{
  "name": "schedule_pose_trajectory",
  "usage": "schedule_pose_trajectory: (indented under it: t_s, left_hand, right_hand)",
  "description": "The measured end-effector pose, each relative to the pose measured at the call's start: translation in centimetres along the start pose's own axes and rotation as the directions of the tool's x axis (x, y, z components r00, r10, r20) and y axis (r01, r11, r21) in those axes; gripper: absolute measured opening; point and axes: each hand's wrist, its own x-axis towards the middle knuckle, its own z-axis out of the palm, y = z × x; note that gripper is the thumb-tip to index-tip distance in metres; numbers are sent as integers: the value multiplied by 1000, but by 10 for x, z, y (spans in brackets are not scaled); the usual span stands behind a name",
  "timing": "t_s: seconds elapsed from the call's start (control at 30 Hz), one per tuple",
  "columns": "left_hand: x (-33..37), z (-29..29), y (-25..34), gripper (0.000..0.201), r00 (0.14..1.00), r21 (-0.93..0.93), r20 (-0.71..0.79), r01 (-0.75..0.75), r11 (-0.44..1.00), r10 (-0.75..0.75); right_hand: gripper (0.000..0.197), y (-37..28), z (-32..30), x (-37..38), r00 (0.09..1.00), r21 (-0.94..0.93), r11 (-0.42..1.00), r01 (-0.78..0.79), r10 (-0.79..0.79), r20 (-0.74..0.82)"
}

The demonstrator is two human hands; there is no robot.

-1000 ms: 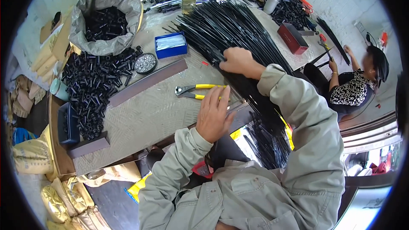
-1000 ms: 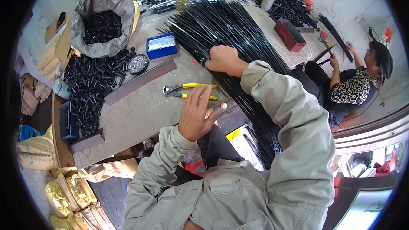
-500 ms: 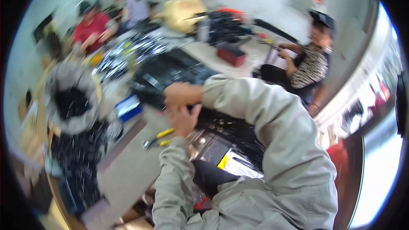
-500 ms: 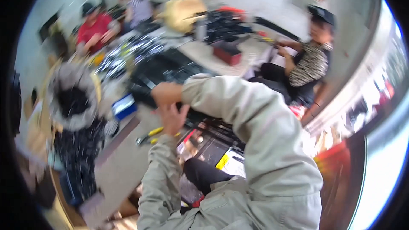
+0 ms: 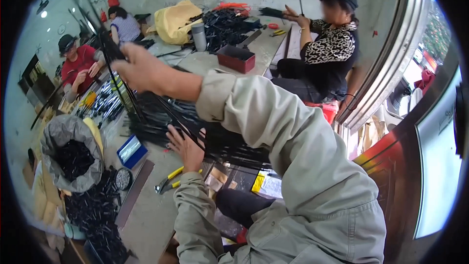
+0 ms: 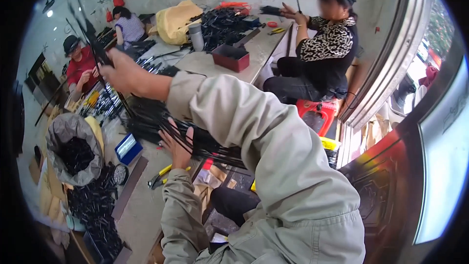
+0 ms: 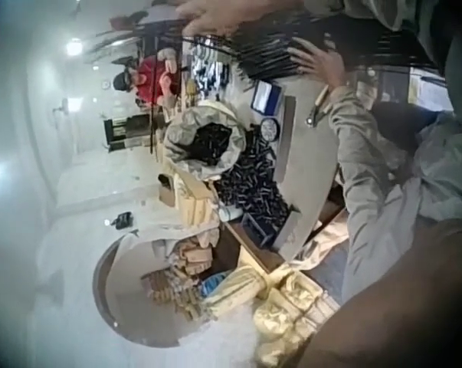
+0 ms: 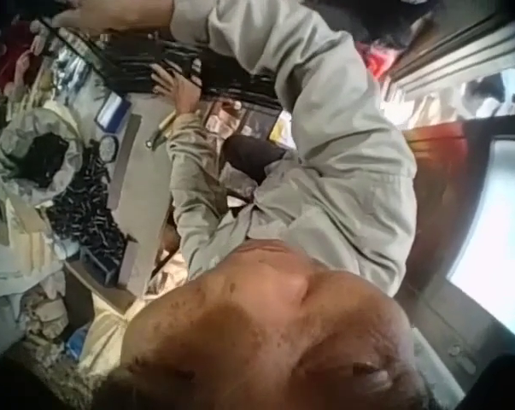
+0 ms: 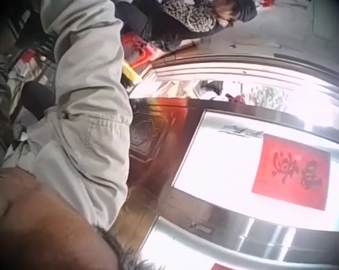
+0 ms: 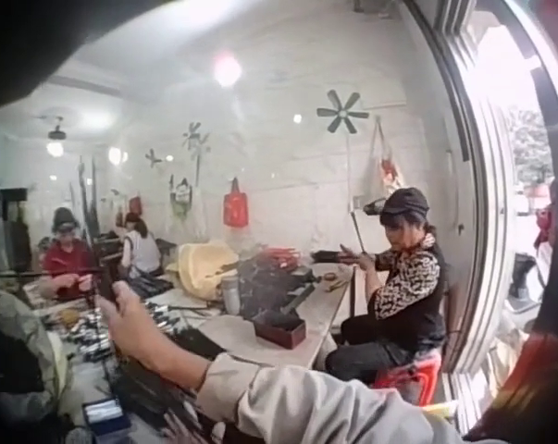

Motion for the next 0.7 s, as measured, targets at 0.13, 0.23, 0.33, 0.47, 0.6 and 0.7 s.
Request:
schedule_pose_trajectory:
  t_s: [0.13, 0.23, 0.33, 0.47, 0.6, 0.7]
  left_hand:
    - [-17, 6, 9, 80, 967, 125, -133, -199, 972, 215]
    - [-43, -40, 18, 73, 992, -70, -50, -117, 991, 114]
    - [-88, -79, 11, 66, 979, -323, -128, -190, 927, 156]
    - [-147, -133, 16, 53, 934, -470, -40, -332, 818, 355]
    - [-209, -190, 12, 46, 952, -410, -106, -303, 860, 286]
    - [-215, -223, 25, 45, 954, -400, -200, -286, 871, 222]
  right_hand:
    - [8, 41, 21, 63, 831, -431, 836, 341, -482, -279]
    - [24, -13, 43, 32, 919, -232, 894, 382, -394, -4]
    - [29, -69, 82, -4, 995, 264, 959, -100, 96, 29]
    - [28, -27, 119, -5, 941, 44, 940, 339, -337, -41]
    - [23, 13, 180, -104, 996, 231, 970, 70, -80, 33]
    - [23, 64, 205, -153, 983, 143, 973, 181, -185, 17]
